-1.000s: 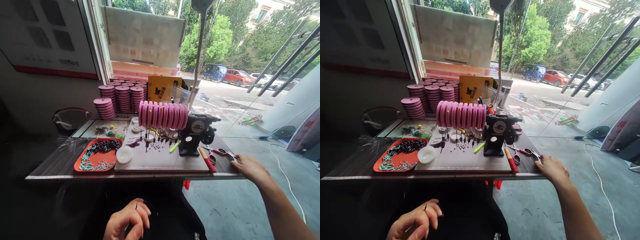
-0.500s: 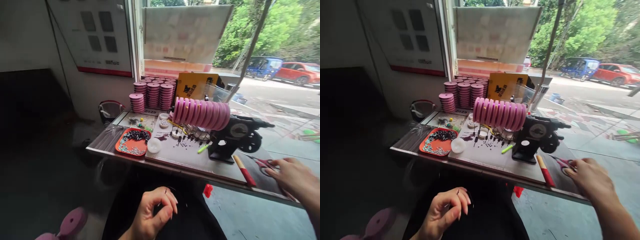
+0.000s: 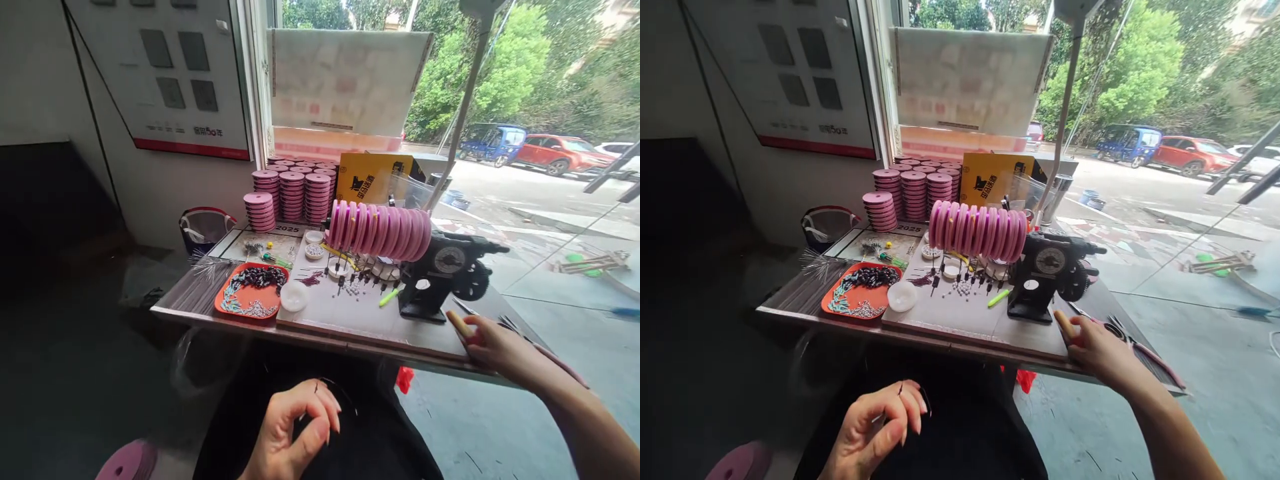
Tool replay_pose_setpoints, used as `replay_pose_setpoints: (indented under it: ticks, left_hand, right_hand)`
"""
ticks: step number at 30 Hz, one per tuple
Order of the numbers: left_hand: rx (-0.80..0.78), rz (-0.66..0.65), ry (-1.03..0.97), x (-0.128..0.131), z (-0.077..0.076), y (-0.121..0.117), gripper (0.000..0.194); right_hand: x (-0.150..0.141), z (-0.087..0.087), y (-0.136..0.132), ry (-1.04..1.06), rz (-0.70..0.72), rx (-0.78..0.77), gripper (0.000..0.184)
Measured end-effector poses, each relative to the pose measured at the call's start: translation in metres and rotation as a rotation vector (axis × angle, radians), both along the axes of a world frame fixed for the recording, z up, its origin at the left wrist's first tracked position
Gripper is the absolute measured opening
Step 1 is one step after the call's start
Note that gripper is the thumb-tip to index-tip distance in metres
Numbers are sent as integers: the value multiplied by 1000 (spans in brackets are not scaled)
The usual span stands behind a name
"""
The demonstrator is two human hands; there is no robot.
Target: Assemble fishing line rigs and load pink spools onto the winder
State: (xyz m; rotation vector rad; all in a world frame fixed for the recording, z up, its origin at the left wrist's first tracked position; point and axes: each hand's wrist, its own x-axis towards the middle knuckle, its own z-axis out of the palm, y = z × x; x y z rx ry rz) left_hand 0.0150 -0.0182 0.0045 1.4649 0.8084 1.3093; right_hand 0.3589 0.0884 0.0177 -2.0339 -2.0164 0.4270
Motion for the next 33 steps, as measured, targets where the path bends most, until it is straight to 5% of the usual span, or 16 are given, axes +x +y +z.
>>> replay_pose_setpoints:
  ticks: [3, 7, 10, 12, 15, 17, 20, 23, 26, 33]
  left_hand:
    - [36, 27, 52, 0, 0, -2, 24]
    - [264, 67, 430, -8, 18, -6, 16]
    - [397, 51, 715, -18, 50, 4, 15]
    - [260, -50, 644, -22, 71, 21, 16]
    - [-45, -142, 73, -18, 80, 49, 21]
    - [-54, -31, -194, -8, 68, 57, 22]
    - [222, 168, 71, 9, 38, 43, 19]
    - [142, 287, 290, 20, 17, 19, 21]
    - [-64, 338, 363, 26, 15, 8, 22]
    - [-155, 377, 374, 29, 20, 11, 14]
  right_hand:
    - [-21, 18, -28, -128, -25, 280, 17]
    - [-117, 54, -58, -96, 580, 594, 30]
    - [-179, 69, -54, -340, 750, 738, 34]
    - [-193, 76, -44, -353, 879, 683, 26]
    - [-183, 89, -33, -89, 1015, 413, 17]
    - [-175, 96, -31, 179, 978, 238, 10]
    - [-179, 90, -28, 353, 878, 125, 24]
    - [-196, 70, -21, 23, 743, 204, 43]
    - [-212, 52, -13, -266, 669, 344, 40]
    - [-219, 51, -13, -293, 581, 387, 33]
